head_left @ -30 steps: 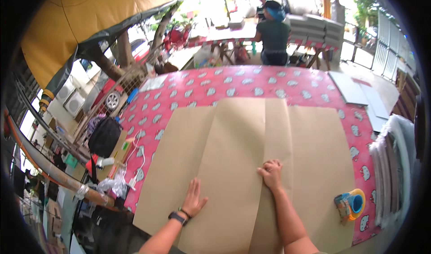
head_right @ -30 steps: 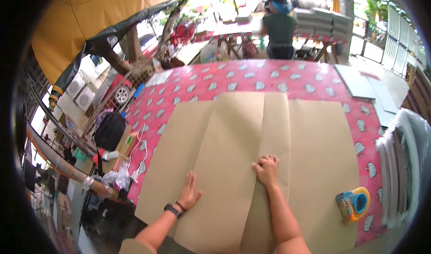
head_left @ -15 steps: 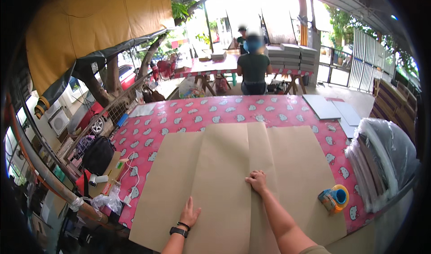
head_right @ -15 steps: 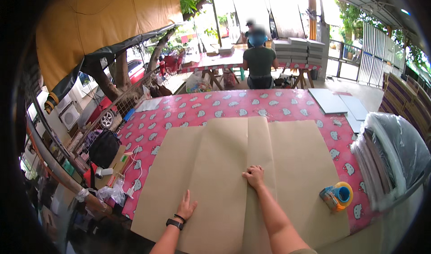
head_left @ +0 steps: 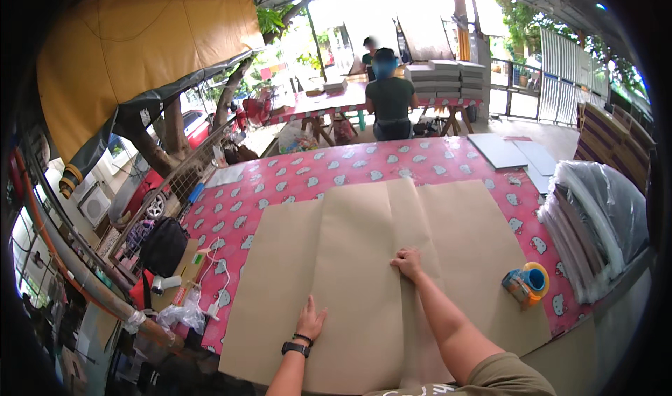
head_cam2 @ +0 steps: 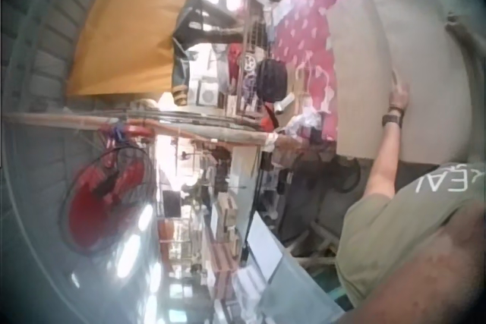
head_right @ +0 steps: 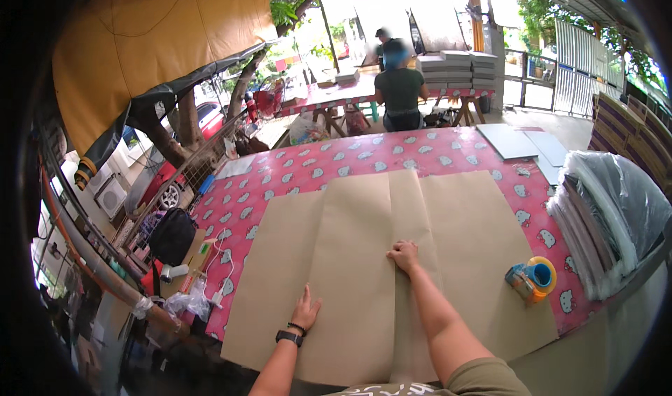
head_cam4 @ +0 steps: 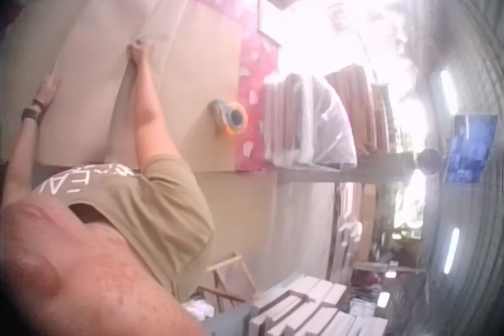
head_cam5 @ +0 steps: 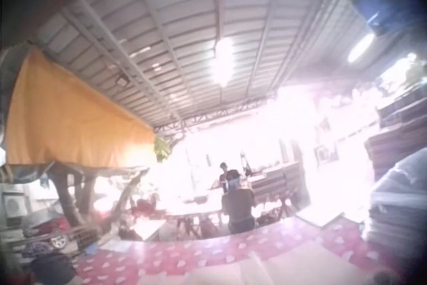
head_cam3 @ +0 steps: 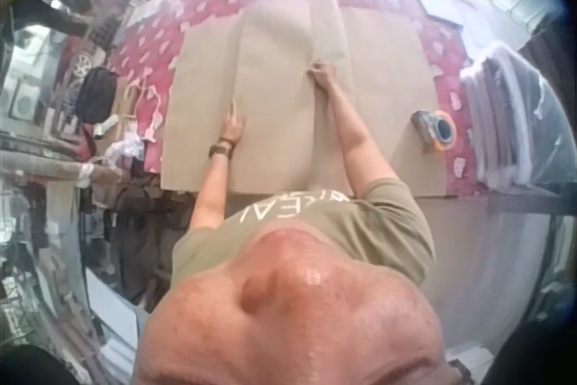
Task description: The person wraps a rectangular object in brown paper by folding the edges and securing them with tape from a dispenser.
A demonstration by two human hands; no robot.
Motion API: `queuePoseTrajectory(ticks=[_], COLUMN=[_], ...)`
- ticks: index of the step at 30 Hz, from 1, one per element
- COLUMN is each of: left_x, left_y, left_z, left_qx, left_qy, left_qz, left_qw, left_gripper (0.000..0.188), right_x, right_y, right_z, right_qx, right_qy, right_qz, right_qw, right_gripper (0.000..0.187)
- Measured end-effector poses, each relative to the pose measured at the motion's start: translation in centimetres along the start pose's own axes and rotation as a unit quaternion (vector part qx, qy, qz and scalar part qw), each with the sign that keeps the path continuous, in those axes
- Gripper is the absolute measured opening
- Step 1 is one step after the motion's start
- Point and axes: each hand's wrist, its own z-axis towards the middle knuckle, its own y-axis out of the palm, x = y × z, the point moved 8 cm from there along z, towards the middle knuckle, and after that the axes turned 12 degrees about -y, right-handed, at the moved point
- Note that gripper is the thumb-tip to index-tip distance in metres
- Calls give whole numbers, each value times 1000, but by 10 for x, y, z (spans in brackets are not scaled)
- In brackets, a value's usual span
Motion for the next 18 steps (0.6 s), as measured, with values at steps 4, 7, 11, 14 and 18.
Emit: queuePoseTrajectory(ticks=[4, 7, 11, 14, 18], left_x=[-10, -5, -5, -3, 1], left_y=[-2, -2, 1, 4, -2], left_z=[-2, -6, -3, 0, -4], left_qx=[10, -3, -18, -26, -22], left_qy=[5, -11, -24, -25, -22], left_qz=[15, 8, 43, 51, 44], left_qw=[1000, 1000, 999, 998, 999], left_gripper=[76, 76, 73, 72, 72], right_x=[-9, -6, -4, -17, -82], right_y=[1, -1, -2, -13, -22], right_z=[4, 2, 3, -7, -24], right_qx=[6, 3, -51, -9, -9], right_qy=[-28, -16, 9, 31, -22], right_qz=[-7, -8, -24, -91, -230], right_qw=[1000, 1000, 998, 995, 973], right_gripper=[26, 26, 28, 41, 64])
